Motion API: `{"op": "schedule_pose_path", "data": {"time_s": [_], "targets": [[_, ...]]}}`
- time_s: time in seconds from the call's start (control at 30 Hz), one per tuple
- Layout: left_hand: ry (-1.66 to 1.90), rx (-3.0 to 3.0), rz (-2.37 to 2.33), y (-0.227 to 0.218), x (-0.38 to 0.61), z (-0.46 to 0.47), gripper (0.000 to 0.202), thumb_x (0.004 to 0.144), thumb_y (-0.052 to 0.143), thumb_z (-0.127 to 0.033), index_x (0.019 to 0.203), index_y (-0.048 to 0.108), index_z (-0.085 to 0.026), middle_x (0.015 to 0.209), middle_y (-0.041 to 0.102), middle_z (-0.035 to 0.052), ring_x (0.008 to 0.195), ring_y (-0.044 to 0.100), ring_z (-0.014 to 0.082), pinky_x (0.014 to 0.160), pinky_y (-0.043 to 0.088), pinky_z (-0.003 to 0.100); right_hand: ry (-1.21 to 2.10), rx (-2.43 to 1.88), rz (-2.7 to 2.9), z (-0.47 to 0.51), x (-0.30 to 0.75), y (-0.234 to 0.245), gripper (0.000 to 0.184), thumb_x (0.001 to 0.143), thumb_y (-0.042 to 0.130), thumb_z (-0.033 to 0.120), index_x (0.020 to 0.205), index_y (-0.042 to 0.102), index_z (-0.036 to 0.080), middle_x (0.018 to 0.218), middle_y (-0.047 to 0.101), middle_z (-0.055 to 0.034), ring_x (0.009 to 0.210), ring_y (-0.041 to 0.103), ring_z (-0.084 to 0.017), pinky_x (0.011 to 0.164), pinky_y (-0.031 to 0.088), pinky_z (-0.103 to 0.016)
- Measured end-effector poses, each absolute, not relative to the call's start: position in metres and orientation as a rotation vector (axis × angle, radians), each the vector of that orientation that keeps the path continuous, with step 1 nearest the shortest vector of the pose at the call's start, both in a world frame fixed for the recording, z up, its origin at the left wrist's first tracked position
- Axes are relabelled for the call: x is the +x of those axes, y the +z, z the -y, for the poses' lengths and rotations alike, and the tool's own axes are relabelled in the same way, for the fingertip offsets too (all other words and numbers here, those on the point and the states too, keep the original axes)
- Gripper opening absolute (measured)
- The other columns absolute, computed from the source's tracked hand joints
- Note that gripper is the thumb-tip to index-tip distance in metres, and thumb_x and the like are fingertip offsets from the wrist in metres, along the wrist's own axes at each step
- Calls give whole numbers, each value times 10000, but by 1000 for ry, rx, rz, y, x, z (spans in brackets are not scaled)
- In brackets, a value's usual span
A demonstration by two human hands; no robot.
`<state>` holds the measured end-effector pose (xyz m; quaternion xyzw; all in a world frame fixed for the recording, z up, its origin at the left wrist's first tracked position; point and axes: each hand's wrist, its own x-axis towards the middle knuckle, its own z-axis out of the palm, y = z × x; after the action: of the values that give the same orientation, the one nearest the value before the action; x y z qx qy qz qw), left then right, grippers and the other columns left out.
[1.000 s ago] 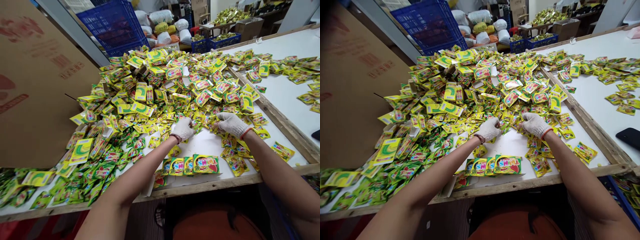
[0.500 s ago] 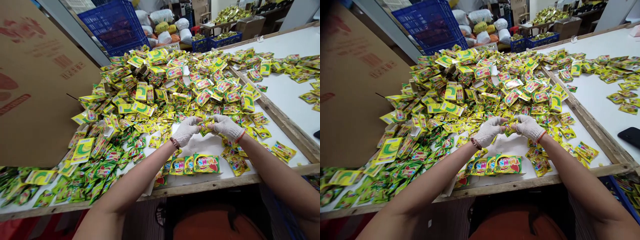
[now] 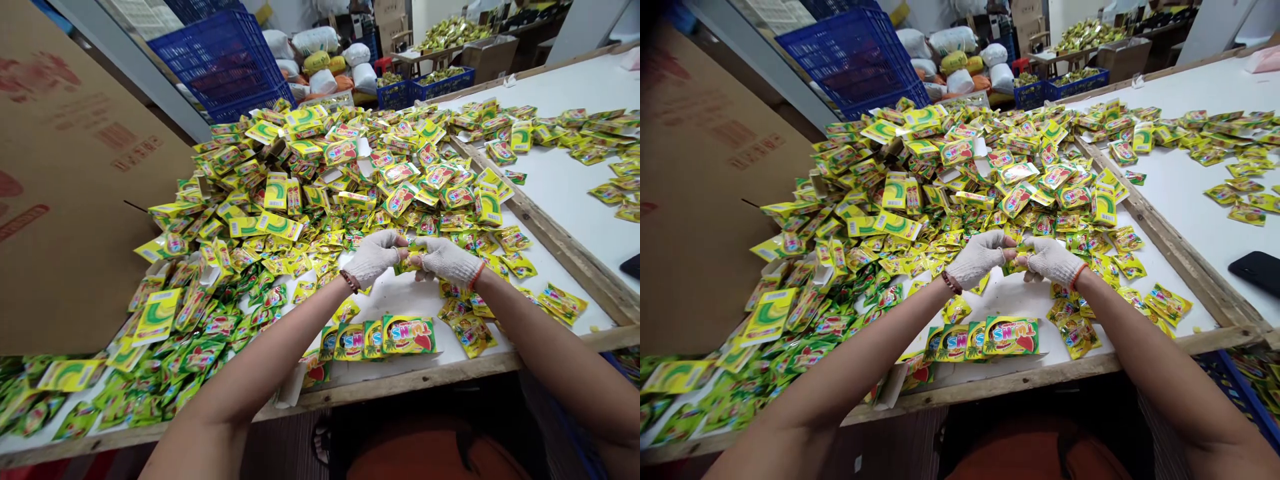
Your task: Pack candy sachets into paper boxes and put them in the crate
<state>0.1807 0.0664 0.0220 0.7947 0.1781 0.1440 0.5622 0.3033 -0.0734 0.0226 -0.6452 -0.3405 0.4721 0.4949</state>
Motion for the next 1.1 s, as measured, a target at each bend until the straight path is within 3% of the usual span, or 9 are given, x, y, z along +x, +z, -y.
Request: {"op": "schedule_pose_path", "data": {"time_s": [0.1,0.17,0.3,0.37,0.43,0.6,0.7,0.87,1.1], "targets": [[491,2292,-516,29,205,-81,162,856,584,-323,819,625,-170,800,628,25,780,579,163,747,464,310,994,-1641,797,72,312,23,266,812,664,223,1065,616,154,623,646,4,464,589,-110,414,433,-186],[629,2550,-683,32,228,-92,174,863,597,-332,917,636,-170,945,652,68,915,600,210,828,470,340,819,-1731,827,71,319,21,243,797,667,266,1009,633,152,545,605,25,424,545,-109,400,409,-197],[557,2887,-901,33,271,-108,565,730,755,-397,1194,556,-143,1196,606,154,1096,575,304,923,460,387,584,-1773,892,70,330,15,206,768,637,340,875,647,164,526,578,34,449,543,-118,431,411,-212],[435,2963,-934,35,281,-109,633,704,763,-334,1248,507,-136,1169,613,157,1082,581,307,912,463,385,551,-1718,854,70,334,14,244,746,636,355,898,643,164,564,579,36,477,552,-120,451,426,-220],[416,2976,-904,36,277,-107,576,723,716,-268,1239,495,-141,1144,610,147,1059,584,288,891,469,371,521,-1659,779,71,339,15,331,732,644,377,978,639,154,589,572,38,486,546,-121,457,432,-229],[474,2900,-644,35,223,-94,483,722,690,-295,1161,528,-175,1096,578,120,1025,571,281,857,479,381,420,-1568,656,74,344,21,488,758,644,423,1149,607,134,678,602,7,482,515,-108,455,421,-243],[438,2871,-489,28,189,-81,498,722,707,-332,1158,528,-172,1057,583,110,1000,564,281,862,474,394,404,-1603,718,76,339,25,459,780,635,421,1140,619,137,700,608,-4,500,506,-107,464,407,-243],[405,2777,-590,25,158,-63,374,760,705,-410,993,538,-169,978,595,91,926,558,264,804,464,379,492,-1662,1001,78,327,27,399,751,658,385,1064,679,139,713,621,-8,598,506,-129,528,410,-243],[430,2859,-394,24,144,-62,422,765,708,-363,1107,562,-164,1038,587,97,986,553,264,860,462,371,767,-1702,997,82,323,28,475,681,693,393,1067,688,118,586,545,28,517,439,-114,476,355,-238]]}}
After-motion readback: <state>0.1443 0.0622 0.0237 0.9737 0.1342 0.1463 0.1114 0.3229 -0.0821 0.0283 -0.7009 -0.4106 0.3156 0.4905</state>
